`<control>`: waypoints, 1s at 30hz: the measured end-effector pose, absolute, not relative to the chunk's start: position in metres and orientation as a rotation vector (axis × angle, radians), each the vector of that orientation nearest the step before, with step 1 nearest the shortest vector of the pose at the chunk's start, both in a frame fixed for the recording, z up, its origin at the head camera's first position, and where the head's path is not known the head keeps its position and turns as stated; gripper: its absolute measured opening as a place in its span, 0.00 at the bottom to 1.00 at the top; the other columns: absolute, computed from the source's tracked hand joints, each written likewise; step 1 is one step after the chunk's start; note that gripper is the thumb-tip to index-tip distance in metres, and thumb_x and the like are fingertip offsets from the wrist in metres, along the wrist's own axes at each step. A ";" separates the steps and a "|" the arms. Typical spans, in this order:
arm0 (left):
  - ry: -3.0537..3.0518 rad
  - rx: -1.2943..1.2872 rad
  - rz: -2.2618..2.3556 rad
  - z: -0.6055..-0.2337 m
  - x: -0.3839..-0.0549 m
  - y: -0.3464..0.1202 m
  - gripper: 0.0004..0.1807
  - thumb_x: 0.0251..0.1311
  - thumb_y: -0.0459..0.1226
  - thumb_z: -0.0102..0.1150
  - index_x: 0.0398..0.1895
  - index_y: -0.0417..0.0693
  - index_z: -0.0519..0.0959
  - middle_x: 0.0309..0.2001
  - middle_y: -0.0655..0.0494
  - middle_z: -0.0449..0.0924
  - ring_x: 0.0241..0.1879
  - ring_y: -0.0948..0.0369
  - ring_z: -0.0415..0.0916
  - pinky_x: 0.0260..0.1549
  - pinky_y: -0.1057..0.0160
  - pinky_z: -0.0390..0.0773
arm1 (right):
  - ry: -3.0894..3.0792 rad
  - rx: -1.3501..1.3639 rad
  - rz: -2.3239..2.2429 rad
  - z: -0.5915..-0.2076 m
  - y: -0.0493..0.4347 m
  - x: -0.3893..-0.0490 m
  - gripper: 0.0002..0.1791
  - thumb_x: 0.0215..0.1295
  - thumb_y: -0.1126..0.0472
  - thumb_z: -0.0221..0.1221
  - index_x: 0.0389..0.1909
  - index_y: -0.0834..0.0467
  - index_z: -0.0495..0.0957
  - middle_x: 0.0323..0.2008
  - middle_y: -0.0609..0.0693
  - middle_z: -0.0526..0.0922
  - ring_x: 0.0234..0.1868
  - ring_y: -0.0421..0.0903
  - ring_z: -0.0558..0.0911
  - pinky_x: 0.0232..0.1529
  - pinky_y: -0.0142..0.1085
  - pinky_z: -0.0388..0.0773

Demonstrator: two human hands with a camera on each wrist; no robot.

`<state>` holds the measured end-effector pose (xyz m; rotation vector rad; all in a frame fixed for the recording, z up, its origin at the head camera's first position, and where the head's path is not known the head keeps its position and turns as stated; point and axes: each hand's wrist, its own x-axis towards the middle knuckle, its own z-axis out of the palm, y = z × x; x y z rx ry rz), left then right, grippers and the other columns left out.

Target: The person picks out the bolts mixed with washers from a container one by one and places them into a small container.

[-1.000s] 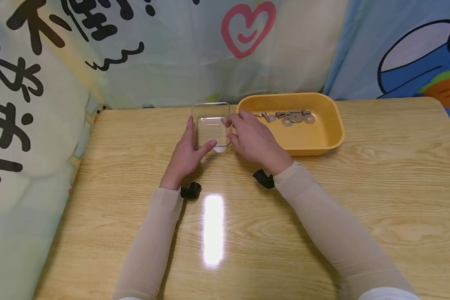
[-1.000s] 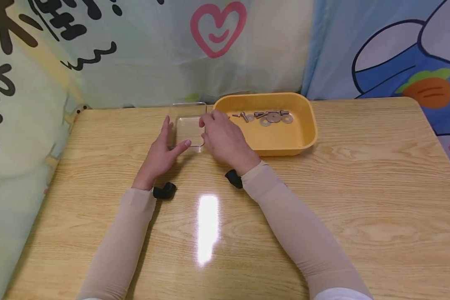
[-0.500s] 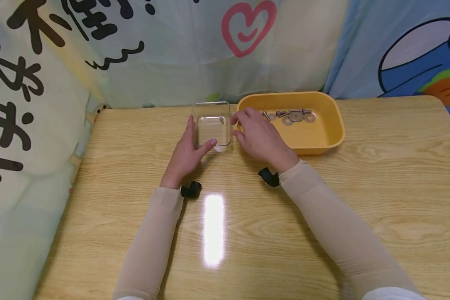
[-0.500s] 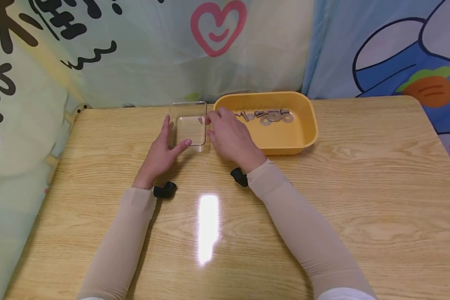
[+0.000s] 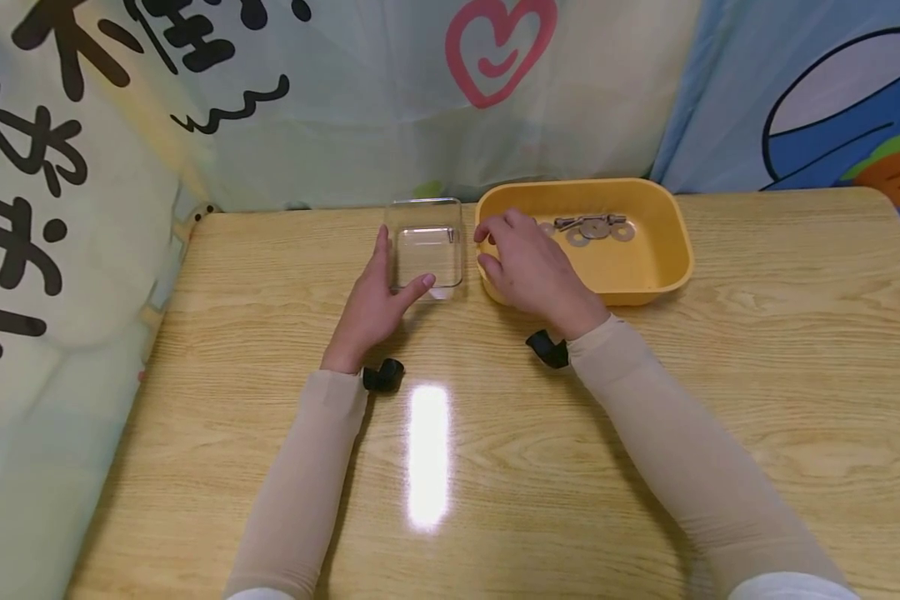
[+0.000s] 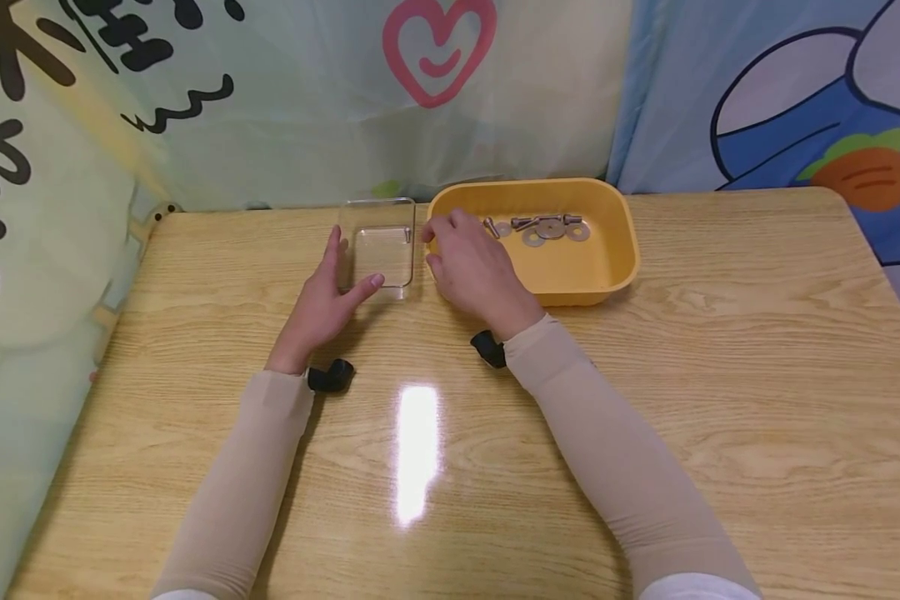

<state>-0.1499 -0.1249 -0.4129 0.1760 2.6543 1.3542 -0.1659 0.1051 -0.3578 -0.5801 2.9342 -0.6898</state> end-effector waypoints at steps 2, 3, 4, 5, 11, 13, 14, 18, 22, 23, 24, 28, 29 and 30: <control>2.654 0.177 1.353 -0.413 -0.150 -0.125 0.57 0.65 0.63 0.56 0.82 0.53 0.32 0.80 0.47 0.42 0.78 0.53 0.44 0.74 0.53 0.49 | 2.939 -0.573 -0.699 -0.358 0.107 -0.167 0.14 0.72 0.61 0.59 0.54 0.63 0.75 0.50 0.60 0.74 0.50 0.56 0.74 0.50 0.49 0.75; 2.653 0.176 1.353 -0.413 -0.150 -0.125 0.57 0.65 0.63 0.57 0.82 0.53 0.32 0.80 0.47 0.42 0.78 0.53 0.44 0.74 0.54 0.49 | 2.943 -0.572 -0.700 -0.358 0.108 -0.167 0.14 0.72 0.61 0.59 0.54 0.63 0.75 0.50 0.60 0.74 0.50 0.56 0.74 0.50 0.49 0.75; 2.653 0.176 1.351 -0.413 -0.150 -0.125 0.57 0.65 0.63 0.57 0.82 0.53 0.32 0.80 0.47 0.42 0.78 0.53 0.43 0.74 0.54 0.49 | 2.946 -0.574 -0.704 -0.358 0.109 -0.168 0.14 0.72 0.62 0.59 0.54 0.63 0.75 0.50 0.60 0.74 0.50 0.57 0.74 0.50 0.49 0.75; 2.653 0.175 1.351 -0.413 -0.150 -0.125 0.57 0.65 0.63 0.57 0.82 0.53 0.32 0.81 0.48 0.42 0.78 0.53 0.43 0.74 0.54 0.49 | 2.949 -0.574 -0.705 -0.358 0.110 -0.168 0.14 0.72 0.62 0.59 0.53 0.63 0.75 0.50 0.60 0.74 0.50 0.57 0.74 0.51 0.49 0.75; 2.658 0.179 1.344 -0.413 -0.150 -0.125 0.57 0.65 0.62 0.57 0.82 0.53 0.32 0.81 0.48 0.42 0.78 0.53 0.43 0.74 0.54 0.48 | 2.942 -0.548 -0.698 -0.357 0.116 -0.171 0.14 0.73 0.62 0.58 0.54 0.64 0.74 0.51 0.61 0.73 0.52 0.57 0.73 0.53 0.50 0.75; 2.658 0.179 1.342 -0.413 -0.150 -0.124 0.57 0.65 0.62 0.57 0.82 0.53 0.32 0.81 0.48 0.42 0.78 0.53 0.43 0.74 0.54 0.48 | 2.938 -0.532 -0.697 -0.357 0.118 -0.172 0.14 0.73 0.62 0.57 0.55 0.64 0.74 0.52 0.61 0.73 0.52 0.57 0.73 0.53 0.50 0.75; 2.658 0.178 1.341 -0.413 -0.150 -0.124 0.57 0.66 0.62 0.57 0.82 0.53 0.32 0.81 0.48 0.42 0.78 0.53 0.43 0.74 0.54 0.49 | 2.934 -0.522 -0.699 -0.356 0.118 -0.172 0.14 0.73 0.62 0.57 0.55 0.64 0.74 0.52 0.61 0.73 0.52 0.57 0.73 0.53 0.50 0.75; 2.661 0.179 1.337 -0.413 -0.150 -0.124 0.57 0.66 0.62 0.57 0.82 0.53 0.32 0.80 0.47 0.42 0.78 0.52 0.44 0.74 0.53 0.49 | 2.921 -0.486 -0.705 -0.356 0.123 -0.173 0.14 0.74 0.61 0.56 0.56 0.63 0.73 0.52 0.62 0.72 0.51 0.58 0.74 0.53 0.51 0.74; 2.661 0.174 1.338 -0.413 -0.150 -0.124 0.56 0.66 0.61 0.57 0.82 0.54 0.32 0.80 0.47 0.42 0.78 0.52 0.44 0.74 0.53 0.50 | 2.912 -0.459 -0.725 -0.356 0.128 -0.174 0.14 0.75 0.61 0.55 0.56 0.63 0.73 0.52 0.62 0.72 0.51 0.58 0.73 0.54 0.51 0.73; 2.661 0.172 1.338 -0.413 -0.150 -0.124 0.56 0.66 0.61 0.57 0.82 0.54 0.32 0.80 0.47 0.42 0.78 0.52 0.44 0.74 0.53 0.50 | 2.913 -0.454 -0.728 -0.356 0.130 -0.174 0.14 0.75 0.62 0.55 0.56 0.63 0.73 0.53 0.62 0.72 0.51 0.58 0.73 0.54 0.51 0.73; 2.661 0.170 1.339 -0.413 -0.150 -0.124 0.56 0.66 0.61 0.57 0.82 0.54 0.32 0.80 0.47 0.42 0.78 0.52 0.44 0.74 0.52 0.50 | 2.913 -0.450 -0.731 -0.356 0.131 -0.175 0.14 0.75 0.62 0.55 0.55 0.63 0.73 0.53 0.62 0.71 0.52 0.58 0.72 0.54 0.51 0.73; 2.662 0.165 1.343 -0.413 -0.150 -0.124 0.56 0.66 0.62 0.57 0.82 0.55 0.32 0.80 0.47 0.42 0.78 0.52 0.44 0.74 0.52 0.50 | 2.919 -0.434 -0.726 -0.356 0.135 -0.176 0.14 0.75 0.62 0.55 0.56 0.64 0.72 0.53 0.62 0.71 0.52 0.58 0.72 0.55 0.52 0.73; 2.662 0.164 1.343 -0.413 -0.150 -0.124 0.56 0.66 0.62 0.57 0.82 0.55 0.32 0.80 0.47 0.42 0.78 0.52 0.44 0.74 0.53 0.50 | 2.921 -0.433 -0.722 -0.357 0.136 -0.177 0.14 0.75 0.61 0.55 0.56 0.64 0.72 0.53 0.63 0.71 0.52 0.58 0.72 0.55 0.52 0.73; 2.662 0.163 1.344 -0.413 -0.150 -0.124 0.56 0.66 0.62 0.57 0.82 0.55 0.32 0.80 0.47 0.43 0.78 0.52 0.44 0.74 0.53 0.50 | 2.920 -0.430 -0.719 -0.357 0.137 -0.178 0.15 0.75 0.61 0.55 0.56 0.64 0.72 0.53 0.63 0.71 0.52 0.59 0.72 0.55 0.52 0.72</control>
